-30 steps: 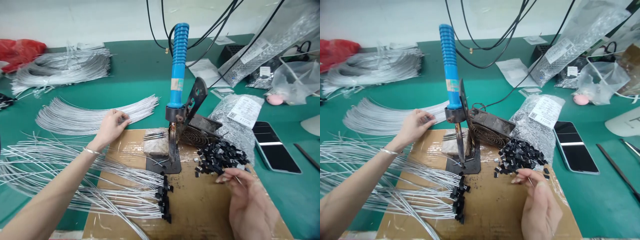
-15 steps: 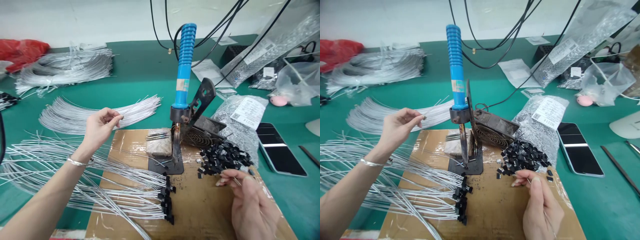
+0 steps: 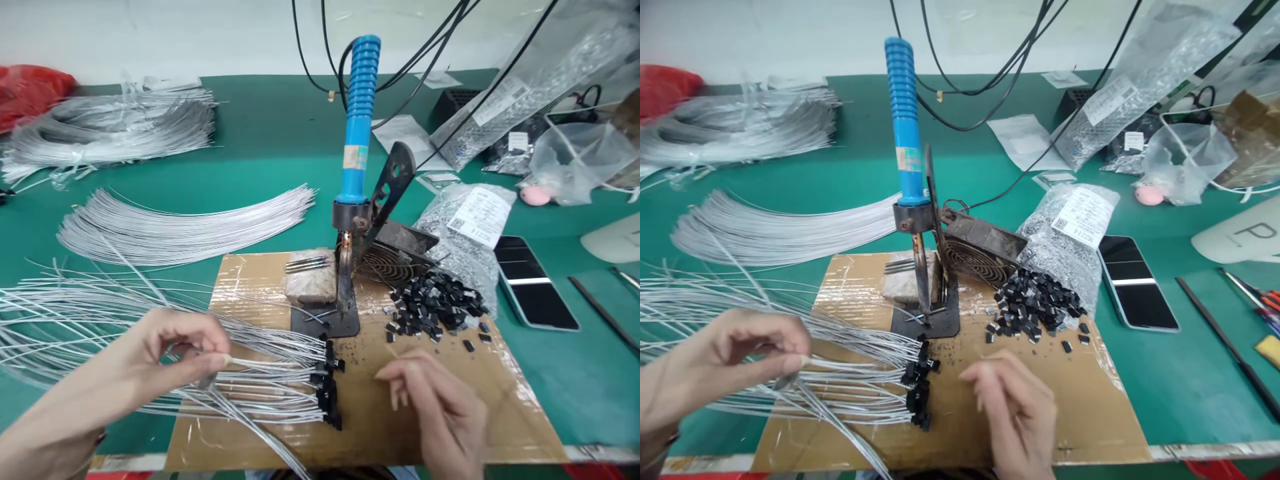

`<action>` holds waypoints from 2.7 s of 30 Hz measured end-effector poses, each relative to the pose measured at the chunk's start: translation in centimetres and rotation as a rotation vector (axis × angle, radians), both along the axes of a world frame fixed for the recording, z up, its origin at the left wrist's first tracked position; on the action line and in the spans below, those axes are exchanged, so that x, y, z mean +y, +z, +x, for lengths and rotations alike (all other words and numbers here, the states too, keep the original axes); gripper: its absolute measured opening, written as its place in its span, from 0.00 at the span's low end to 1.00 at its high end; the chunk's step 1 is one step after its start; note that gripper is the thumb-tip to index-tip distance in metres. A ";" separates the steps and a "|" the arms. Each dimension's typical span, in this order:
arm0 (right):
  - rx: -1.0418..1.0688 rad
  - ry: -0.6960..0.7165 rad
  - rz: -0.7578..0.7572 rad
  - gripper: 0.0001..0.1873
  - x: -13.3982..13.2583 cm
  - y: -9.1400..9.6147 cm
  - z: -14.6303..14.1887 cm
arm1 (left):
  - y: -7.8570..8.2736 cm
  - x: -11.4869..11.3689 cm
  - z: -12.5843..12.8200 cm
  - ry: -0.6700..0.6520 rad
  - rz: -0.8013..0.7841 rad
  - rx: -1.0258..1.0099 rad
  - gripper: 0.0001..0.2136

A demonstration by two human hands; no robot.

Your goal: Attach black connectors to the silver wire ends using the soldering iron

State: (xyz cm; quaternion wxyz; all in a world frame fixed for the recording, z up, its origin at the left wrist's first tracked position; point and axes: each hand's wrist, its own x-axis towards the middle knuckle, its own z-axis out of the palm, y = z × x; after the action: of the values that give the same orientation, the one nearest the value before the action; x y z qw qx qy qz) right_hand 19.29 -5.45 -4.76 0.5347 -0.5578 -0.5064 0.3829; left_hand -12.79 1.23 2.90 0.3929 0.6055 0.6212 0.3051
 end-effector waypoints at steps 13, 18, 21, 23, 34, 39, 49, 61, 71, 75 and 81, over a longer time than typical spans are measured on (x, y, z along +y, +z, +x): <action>0.053 0.335 -0.137 0.15 1.0 1.2 -3.1 | -0.2 -1.0 3.1 -0.130 -0.276 0.003 0.14; 0.200 0.334 -0.247 0.14 1.0 0.5 -4.1 | -0.3 -1.5 4.5 -0.102 -0.275 -0.058 0.12; 0.246 0.317 -0.268 0.14 1.1 0.5 -4.1 | -0.5 -1.5 4.5 -0.140 -0.242 -0.035 0.12; 0.207 0.334 -0.256 0.15 1.2 0.7 -3.7 | -0.6 -1.5 4.2 -0.174 -0.231 -0.006 0.13; -0.035 0.429 -0.087 0.14 1.2 1.7 -2.6 | -1.6 -3.2 8.2 -0.479 -0.125 0.147 0.09; 0.045 0.312 -0.120 0.17 1.0 1.2 -3.0 | -2.6 -3.1 10.7 -0.375 -0.170 0.131 0.13; 0.594 -0.014 -0.236 0.24 0.8 -0.2 -0.6 | -2.5 -2.6 11.4 -0.187 -0.229 0.006 0.12; 0.479 0.016 -0.330 0.09 0.6 0.7 -3.9 | -3.6 -2.4 11.1 -0.200 -0.294 -0.131 0.11; 0.674 0.015 -0.448 0.09 0.9 1.5 -4.7 | -3.7 -2.6 10.5 -0.221 -0.344 -0.098 0.16; 0.717 0.025 -0.505 0.12 1.1 1.4 -4.6 | -4.1 -2.5 10.4 -0.219 -0.342 -0.104 0.17; 0.694 0.038 -0.498 0.12 1.1 1.6 -4.5 | -4.1 -2.6 10.5 -0.191 -0.345 -0.137 0.16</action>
State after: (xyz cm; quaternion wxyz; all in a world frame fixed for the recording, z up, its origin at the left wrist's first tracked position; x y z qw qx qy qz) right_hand 14.78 -4.33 -3.15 0.5152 -0.4985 -0.1984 0.6684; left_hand -2.26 -1.40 -1.25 0.5593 0.5633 0.5758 0.1959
